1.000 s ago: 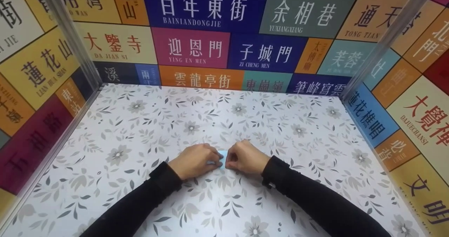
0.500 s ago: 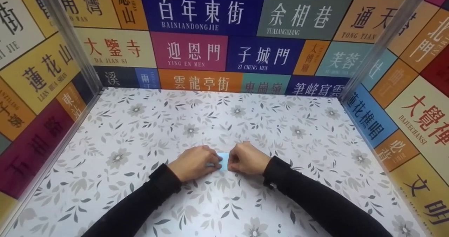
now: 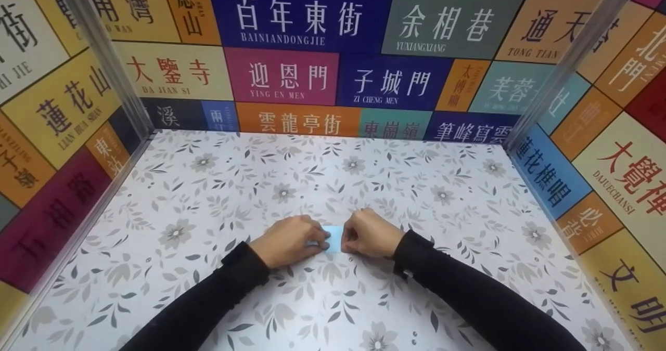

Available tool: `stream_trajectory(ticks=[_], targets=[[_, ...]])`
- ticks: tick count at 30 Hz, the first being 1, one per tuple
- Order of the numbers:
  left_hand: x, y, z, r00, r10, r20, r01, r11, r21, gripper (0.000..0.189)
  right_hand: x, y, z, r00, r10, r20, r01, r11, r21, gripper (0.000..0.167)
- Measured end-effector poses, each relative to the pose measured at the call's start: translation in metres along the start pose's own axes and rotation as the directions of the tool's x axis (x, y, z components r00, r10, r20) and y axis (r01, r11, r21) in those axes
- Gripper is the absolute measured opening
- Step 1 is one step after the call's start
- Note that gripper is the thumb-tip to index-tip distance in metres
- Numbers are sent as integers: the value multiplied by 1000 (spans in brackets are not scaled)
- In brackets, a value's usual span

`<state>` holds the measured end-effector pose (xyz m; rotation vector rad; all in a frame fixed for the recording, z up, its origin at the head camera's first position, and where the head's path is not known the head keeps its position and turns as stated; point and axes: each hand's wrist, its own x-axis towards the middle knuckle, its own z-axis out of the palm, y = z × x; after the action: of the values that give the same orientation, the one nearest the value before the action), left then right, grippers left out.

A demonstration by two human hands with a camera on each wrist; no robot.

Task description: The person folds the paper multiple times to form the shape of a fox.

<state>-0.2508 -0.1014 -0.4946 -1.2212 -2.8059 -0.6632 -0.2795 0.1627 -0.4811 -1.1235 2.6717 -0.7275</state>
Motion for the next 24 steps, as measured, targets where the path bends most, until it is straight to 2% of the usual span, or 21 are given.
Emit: stream_trajectory(ticks=[9,24], targets=[[-3,1,0,1000,1,5,-1,1000,-4,11,-2,0,-4,996,70,50,-71,997,22,8],[-1,1,2,1000,1,-10,-1,1000,-7,16,-7,12,-12,997,33,65,-32,999,-27,10]])
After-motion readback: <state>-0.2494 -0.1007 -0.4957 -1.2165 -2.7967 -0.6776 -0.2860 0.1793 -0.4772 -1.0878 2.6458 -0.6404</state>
